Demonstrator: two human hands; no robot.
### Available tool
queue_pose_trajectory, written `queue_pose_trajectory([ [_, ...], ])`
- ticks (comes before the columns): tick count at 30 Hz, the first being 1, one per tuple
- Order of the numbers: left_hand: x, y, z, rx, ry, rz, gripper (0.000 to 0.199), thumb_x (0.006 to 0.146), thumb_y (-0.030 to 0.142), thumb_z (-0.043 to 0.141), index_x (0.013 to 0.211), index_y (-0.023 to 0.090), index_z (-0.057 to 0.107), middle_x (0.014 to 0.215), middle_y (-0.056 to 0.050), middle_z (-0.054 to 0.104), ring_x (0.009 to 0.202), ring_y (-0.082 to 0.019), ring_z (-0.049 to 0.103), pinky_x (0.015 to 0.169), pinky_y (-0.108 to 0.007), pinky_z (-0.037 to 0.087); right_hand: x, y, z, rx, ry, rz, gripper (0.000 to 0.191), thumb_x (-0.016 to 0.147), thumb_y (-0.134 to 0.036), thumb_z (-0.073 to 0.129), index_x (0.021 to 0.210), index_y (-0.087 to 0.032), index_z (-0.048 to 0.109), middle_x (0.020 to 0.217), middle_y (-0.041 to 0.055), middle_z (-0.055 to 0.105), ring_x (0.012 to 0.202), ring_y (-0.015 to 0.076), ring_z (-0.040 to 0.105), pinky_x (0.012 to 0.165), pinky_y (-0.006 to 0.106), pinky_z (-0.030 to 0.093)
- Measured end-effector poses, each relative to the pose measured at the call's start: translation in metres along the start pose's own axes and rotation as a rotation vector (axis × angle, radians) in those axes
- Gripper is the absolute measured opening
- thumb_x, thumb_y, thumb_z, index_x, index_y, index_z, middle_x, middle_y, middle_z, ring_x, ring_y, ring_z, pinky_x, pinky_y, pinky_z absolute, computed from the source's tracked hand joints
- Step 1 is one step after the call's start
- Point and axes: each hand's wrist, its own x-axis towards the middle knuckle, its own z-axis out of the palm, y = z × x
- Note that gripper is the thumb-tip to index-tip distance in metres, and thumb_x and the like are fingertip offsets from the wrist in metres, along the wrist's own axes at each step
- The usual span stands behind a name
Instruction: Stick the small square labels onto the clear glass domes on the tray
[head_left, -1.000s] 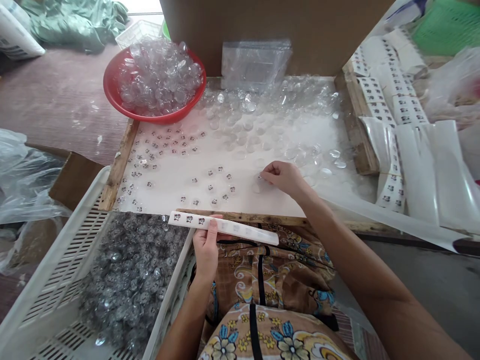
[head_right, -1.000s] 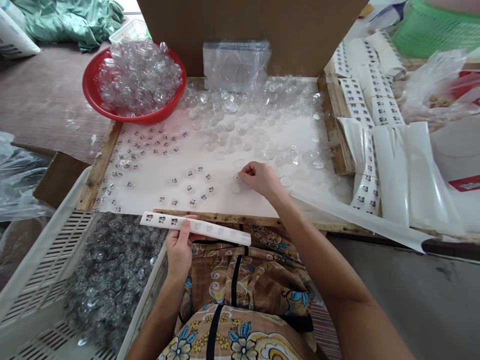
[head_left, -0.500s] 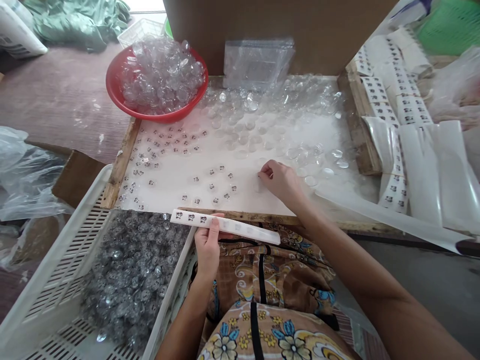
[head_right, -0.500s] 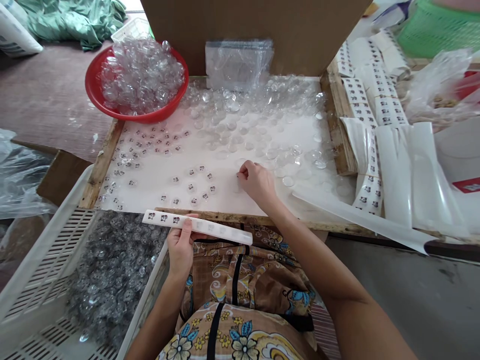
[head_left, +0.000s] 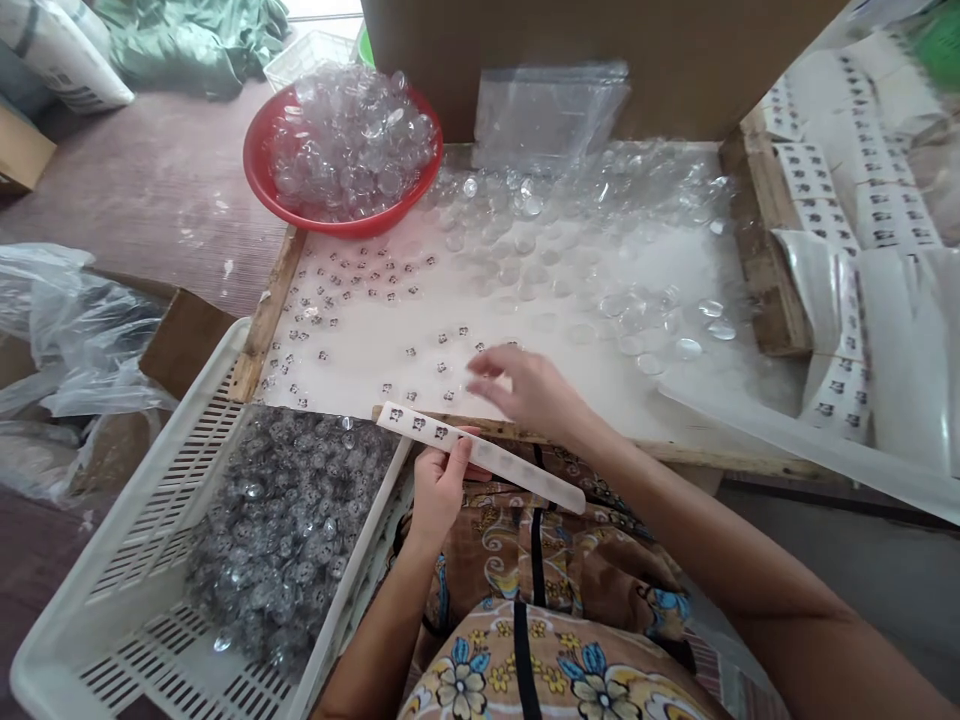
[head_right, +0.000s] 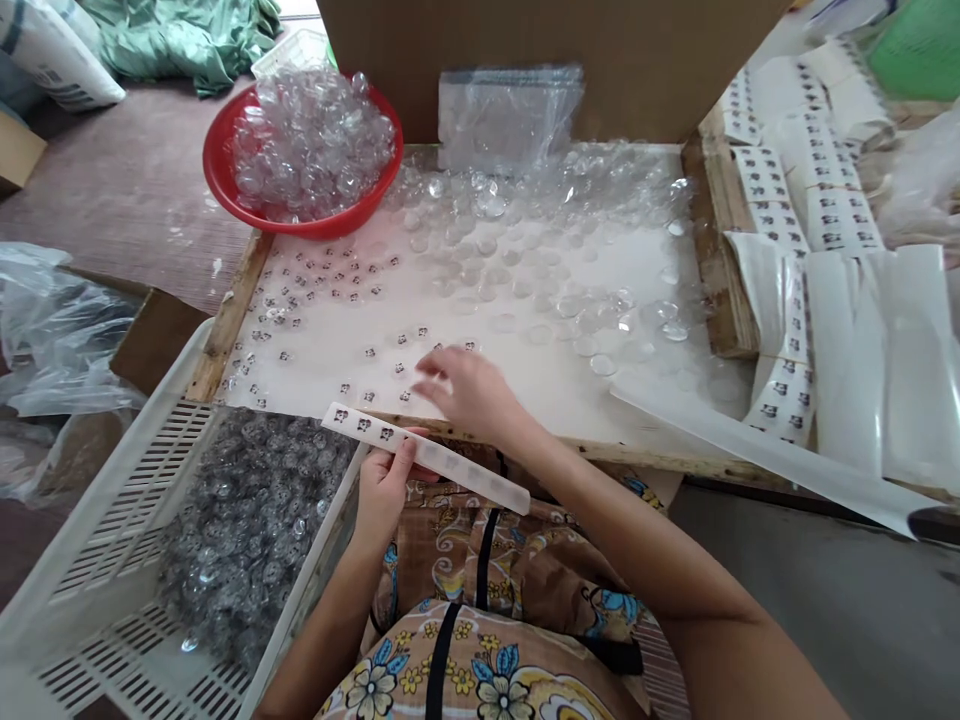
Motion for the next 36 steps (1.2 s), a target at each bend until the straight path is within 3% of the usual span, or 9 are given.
queue_pose_trajectory([
  [2,0.003,-0.003,0.0,0.013,-0.048,-0.009,0.044,0.081,0.058,0.07,0.079,0.013,0.073,0.066,-0.006,0.071,0.056,-0.022,0.069,0.055,-0.032,0.058,-0.012,-0.012,0.007,0.17,-0.194,-0.016,0.004,0.085,-0.023,0.065,0.088,-0.021,0.068,0.086,0.0032,0.071,0.078,0.0165,0.063,0.07,0.028,0.046],
  [4,0.005,-0.008,0.001,0.013,-0.104,-0.028,0.04,0.076,0.053,0.076,0.071,0.014,0.07,0.062,-0.005,0.069,0.056,-0.022,0.068,0.056,-0.033,0.057,-0.019,-0.017,0.014,0.223,-0.248,0.014,0.003,0.082,-0.019,0.067,0.081,-0.021,0.066,0.079,0.0006,0.069,0.072,0.0142,0.062,0.066,0.026,0.045],
  [8,0.006,-0.013,0.002,-0.001,-0.143,-0.038,0.032,0.073,0.044,0.08,0.069,0.015,0.067,0.06,-0.003,0.067,0.057,-0.019,0.064,0.057,-0.03,0.054,-0.026,-0.014,0.025,0.184,-0.158,0.039,0.006,0.081,-0.017,0.068,0.079,-0.022,0.066,0.08,0.0009,0.069,0.073,0.0148,0.061,0.065,0.027,0.043],
  [14,0.006,-0.004,0.003,0.067,-0.023,0.058,0.027,0.072,0.029,0.078,0.059,0.014,0.061,0.057,0.001,0.06,0.056,-0.013,0.053,0.052,-0.022,0.04,-0.041,-0.023,0.047,-0.104,0.084,-0.187,0.011,0.092,-0.018,0.058,0.087,-0.022,0.067,0.089,0.007,0.07,0.083,0.02,0.061,0.079,0.036,0.043],
  [17,0.005,-0.002,0.001,0.043,-0.018,0.042,0.026,0.07,0.031,0.08,0.061,0.013,0.063,0.058,0.001,0.062,0.057,-0.014,0.056,0.053,-0.023,0.044,-0.043,-0.024,0.044,-0.001,0.134,-0.257,0.017,0.094,-0.021,0.055,0.082,-0.023,0.067,0.091,0.0073,0.07,0.084,0.0199,0.06,0.082,0.037,0.045],
  [21,0.004,-0.005,0.0,-0.07,-0.035,-0.046,0.032,0.071,0.038,0.081,0.091,0.014,0.073,0.077,-0.005,0.073,0.067,-0.02,0.069,0.062,-0.03,0.057,-0.029,0.009,0.008,0.353,0.23,0.001,0.015,0.088,-0.036,0.062,0.083,-0.022,0.065,0.083,0.0047,0.067,0.079,0.0179,0.061,0.072,0.032,0.048],
  [24,0.003,-0.008,0.001,-0.068,-0.027,-0.068,0.036,0.073,0.037,0.08,0.098,0.014,0.073,0.081,-0.007,0.075,0.069,-0.021,0.071,0.065,-0.032,0.06,-0.02,0.05,-0.021,0.362,0.3,0.29,0.019,0.08,-0.04,0.066,0.078,-0.021,0.063,0.068,0.0009,0.061,0.062,0.0143,0.052,0.058,0.029,0.041],
  [26,0.003,-0.009,0.002,-0.062,-0.041,-0.066,0.034,0.074,0.037,0.08,0.098,0.013,0.072,0.08,-0.007,0.075,0.067,-0.02,0.07,0.064,-0.032,0.061,-0.019,0.07,-0.032,0.306,0.249,0.401,0.02,0.077,-0.04,0.065,0.074,-0.021,0.062,0.063,-0.0003,0.057,0.058,0.0135,0.049,0.054,0.028,0.038],
  [36,0.005,-0.007,0.003,-0.041,-0.057,-0.059,0.033,0.075,0.038,0.079,0.097,0.014,0.073,0.081,-0.006,0.075,0.067,-0.02,0.071,0.064,-0.031,0.061,-0.019,0.072,-0.025,0.066,0.167,0.427,0.014,0.076,-0.034,0.063,0.071,-0.021,0.064,0.063,0.0003,0.06,0.059,0.0145,0.05,0.055,0.028,0.036],
])
